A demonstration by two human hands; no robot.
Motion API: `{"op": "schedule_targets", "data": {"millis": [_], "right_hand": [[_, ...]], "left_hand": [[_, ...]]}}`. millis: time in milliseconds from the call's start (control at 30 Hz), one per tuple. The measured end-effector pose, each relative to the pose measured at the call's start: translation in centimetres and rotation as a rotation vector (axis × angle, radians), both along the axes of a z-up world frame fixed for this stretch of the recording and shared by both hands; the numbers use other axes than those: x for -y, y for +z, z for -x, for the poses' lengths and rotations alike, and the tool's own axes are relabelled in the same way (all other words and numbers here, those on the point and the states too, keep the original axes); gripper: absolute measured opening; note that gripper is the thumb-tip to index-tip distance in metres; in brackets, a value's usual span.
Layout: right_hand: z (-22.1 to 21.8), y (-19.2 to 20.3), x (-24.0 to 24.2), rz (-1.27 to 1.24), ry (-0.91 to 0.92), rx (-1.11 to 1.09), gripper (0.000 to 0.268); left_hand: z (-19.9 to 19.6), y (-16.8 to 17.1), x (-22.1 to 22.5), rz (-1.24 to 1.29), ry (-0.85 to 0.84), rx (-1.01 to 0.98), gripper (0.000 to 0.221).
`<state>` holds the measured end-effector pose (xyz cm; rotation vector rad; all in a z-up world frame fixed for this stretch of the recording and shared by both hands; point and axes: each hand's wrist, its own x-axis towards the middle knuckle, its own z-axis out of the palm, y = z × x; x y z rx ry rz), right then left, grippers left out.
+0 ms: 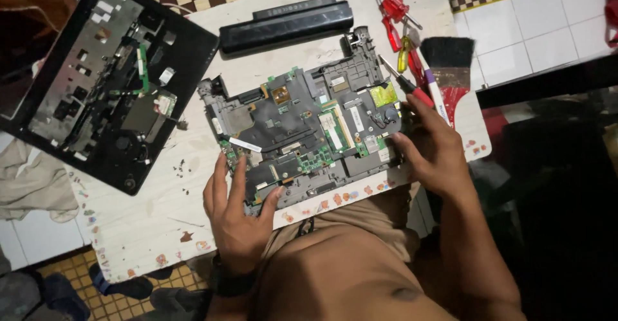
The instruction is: Aligning and installing a motherboard into a laptop chassis during a repair process.
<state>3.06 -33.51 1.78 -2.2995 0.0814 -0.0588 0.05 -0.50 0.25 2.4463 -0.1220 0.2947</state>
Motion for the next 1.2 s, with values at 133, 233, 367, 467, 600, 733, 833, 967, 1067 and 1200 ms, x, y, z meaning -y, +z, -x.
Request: {"op": "schedule_targets", "data": {"millis": [133,233,367,467,600,733,833,967,1067,1200], "right_hand": [[0.8,1.9,-0.6,-0.184,-0.015,-0.001,0.055],[1.7,1.0,-0.2,-0.225,-0.028,0.041,0.055],[2.1,-0.6,0.4,-0.157,-0.127,0.047,0.043],[2.0,-0.7,0.2,-0.151,-0.159,0.016,0.039],[1.8,-0.9,-0.4,-0.167,-0.178,0.034,0.036],[1.6,-1.4,-0.1,-0.167,-0.182,0.070,0.031],[1.4,-1.5,0.2,-0.203,-0.197,0.045,0.028],[1.7,-2.1,0.6,-0.272,-0.156,0.060,0.031],[2.1,-2.1,0.5,-0.237,-0.199,0.056,0.029],[1.9,-1.3,-0.3,-0.105,-0.246,0.030,0.024]], "left_hand": [[0.0,-0.9,-0.2,0.032,-0.001,0.020,0.070],[0.0,-1.0,-0.3,0.055,0.000,0.032,0.066],[0.2,-1.2,-0.2,0.083,0.029,0.035,0.063],[0.2,-1.8,-0.3,0.078,0.041,0.053,0.061],[0.0,-1.9,-0.4,0.068,0.029,0.081,0.057],[-0.1,-1.9,-0.3,0.067,0.036,0.103,0.057],[-0.2,-1.8,-0.1,0.059,0.042,0.078,0.060],[-0.2,-1.5,0.1,0.075,0.050,0.091,0.058],[-0.2,-1.3,0.3,0.092,0.064,0.088,0.060],[-0.2,-1.0,0.5,0.092,0.080,0.096,0.058]]}}
